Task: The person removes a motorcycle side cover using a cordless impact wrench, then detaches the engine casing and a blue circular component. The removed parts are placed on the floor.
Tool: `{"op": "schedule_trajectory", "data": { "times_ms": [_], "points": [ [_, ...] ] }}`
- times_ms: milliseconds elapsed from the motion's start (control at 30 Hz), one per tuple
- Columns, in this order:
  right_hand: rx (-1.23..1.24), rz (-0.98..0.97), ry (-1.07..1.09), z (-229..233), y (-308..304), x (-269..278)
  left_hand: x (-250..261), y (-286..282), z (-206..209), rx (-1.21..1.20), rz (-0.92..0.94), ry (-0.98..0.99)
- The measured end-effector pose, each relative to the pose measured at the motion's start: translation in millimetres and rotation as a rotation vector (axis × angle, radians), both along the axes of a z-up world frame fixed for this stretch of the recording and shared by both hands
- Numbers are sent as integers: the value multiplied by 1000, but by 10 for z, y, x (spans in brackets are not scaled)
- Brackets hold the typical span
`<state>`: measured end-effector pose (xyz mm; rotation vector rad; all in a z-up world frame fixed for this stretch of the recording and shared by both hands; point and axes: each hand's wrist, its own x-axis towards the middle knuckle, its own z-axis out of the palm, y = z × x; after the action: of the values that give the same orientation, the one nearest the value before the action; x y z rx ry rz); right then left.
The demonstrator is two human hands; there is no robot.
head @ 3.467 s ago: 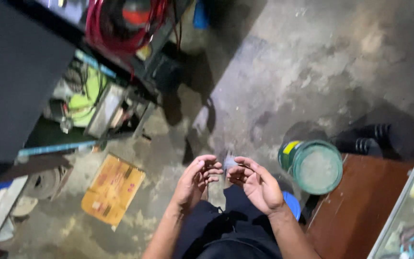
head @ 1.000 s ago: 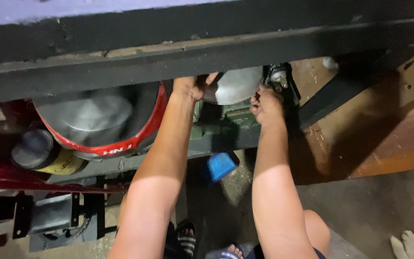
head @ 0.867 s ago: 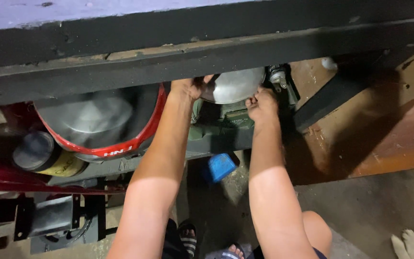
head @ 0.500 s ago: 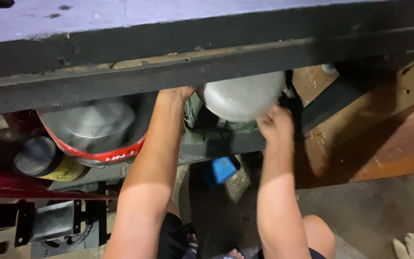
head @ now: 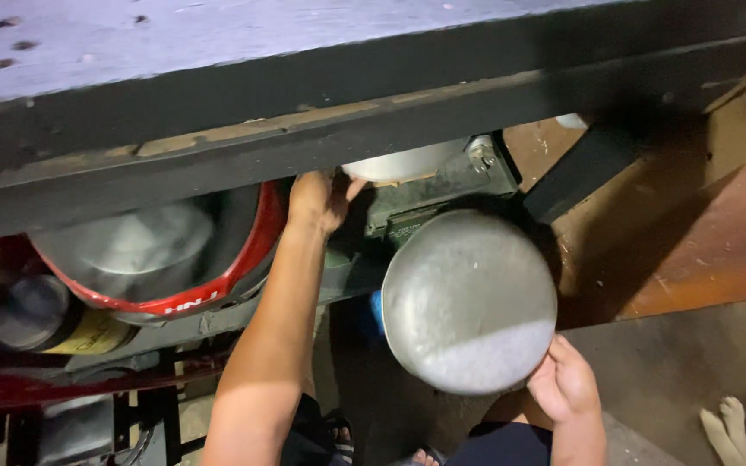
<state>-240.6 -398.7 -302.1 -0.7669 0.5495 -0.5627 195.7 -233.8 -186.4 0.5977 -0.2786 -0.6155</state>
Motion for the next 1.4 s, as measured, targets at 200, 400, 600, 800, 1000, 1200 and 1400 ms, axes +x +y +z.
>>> {"op": "schedule_trajectory", "data": {
  "times_ms": [200,400,600,800,1000,1200,1400],
  "points": [
    [31,-38,-31,96,74,8,-191,105,-119,309,174,95],
    [-91,-140,-18,797,245,132,-254,256,-317,636,110,-73],
    [-519,-101,297,1847,757,125,-1057,685,-77,627,95,-306],
    [-1611,158,424,3051,2065,168,-2288,1844,1434,736,-347,372],
    [-1740,659,201,4486,3063,-246,-3207,3001,2993,607,15,430],
    [-1873,895,-131,5249,3718,-496,-4097,4027,3420,456,395,573],
    [-1941,1157,-262,5469,4381,-258,-4535,4938,3444,721,576,769]
  ]
}}
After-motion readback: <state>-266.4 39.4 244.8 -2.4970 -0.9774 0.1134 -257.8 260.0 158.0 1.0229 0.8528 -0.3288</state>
